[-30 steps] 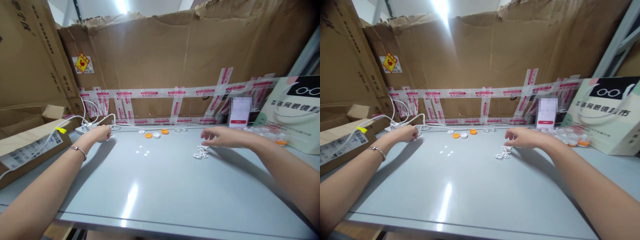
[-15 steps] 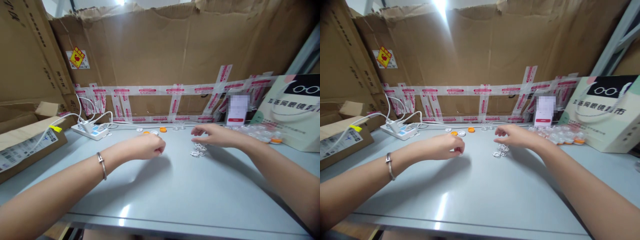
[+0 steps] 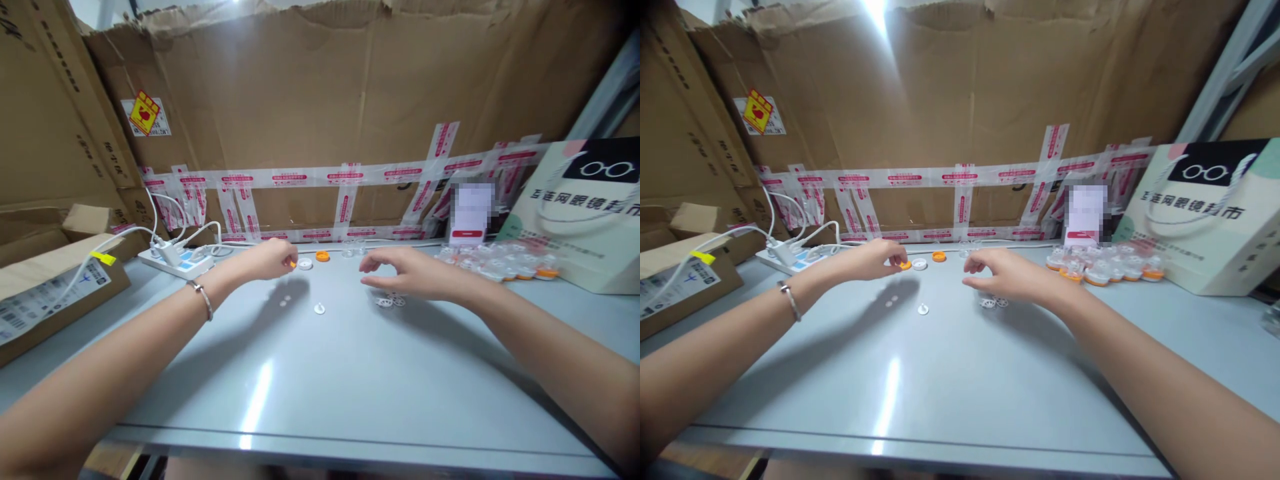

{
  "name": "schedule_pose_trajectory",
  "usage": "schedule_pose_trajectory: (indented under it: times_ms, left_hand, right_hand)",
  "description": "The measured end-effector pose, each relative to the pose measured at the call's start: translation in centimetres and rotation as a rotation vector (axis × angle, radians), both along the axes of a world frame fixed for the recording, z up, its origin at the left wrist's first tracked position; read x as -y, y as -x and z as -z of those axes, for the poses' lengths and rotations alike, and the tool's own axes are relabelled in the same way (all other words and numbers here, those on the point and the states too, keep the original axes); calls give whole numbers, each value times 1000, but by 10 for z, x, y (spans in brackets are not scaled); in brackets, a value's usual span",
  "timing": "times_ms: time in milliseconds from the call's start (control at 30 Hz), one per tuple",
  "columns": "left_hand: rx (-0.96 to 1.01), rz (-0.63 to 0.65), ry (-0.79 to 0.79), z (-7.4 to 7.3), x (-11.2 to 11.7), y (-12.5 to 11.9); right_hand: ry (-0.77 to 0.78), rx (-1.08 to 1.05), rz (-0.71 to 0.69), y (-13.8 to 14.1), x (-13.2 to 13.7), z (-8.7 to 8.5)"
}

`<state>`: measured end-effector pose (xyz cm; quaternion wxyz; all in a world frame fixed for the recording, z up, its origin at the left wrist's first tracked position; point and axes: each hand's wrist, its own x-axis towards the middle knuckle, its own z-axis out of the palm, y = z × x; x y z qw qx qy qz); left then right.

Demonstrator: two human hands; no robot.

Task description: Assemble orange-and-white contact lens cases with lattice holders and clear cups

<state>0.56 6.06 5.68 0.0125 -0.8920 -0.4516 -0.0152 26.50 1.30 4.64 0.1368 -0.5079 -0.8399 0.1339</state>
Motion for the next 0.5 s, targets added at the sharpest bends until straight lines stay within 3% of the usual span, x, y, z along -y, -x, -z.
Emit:
schedule_pose_trajectory:
  times_ms: [133,300,500]
  left_hand:
    - [-27,-111,-46,16,-32,12]
    - [-59,-121,-64,38,-40,9]
    - [-23,-150,-125,43,-38,3]
  right_hand:
    - [29,-35,-68,9,7,2]
    - [99,-155,-187,28,16,14]
    - [231,-359,-46,55,25,37]
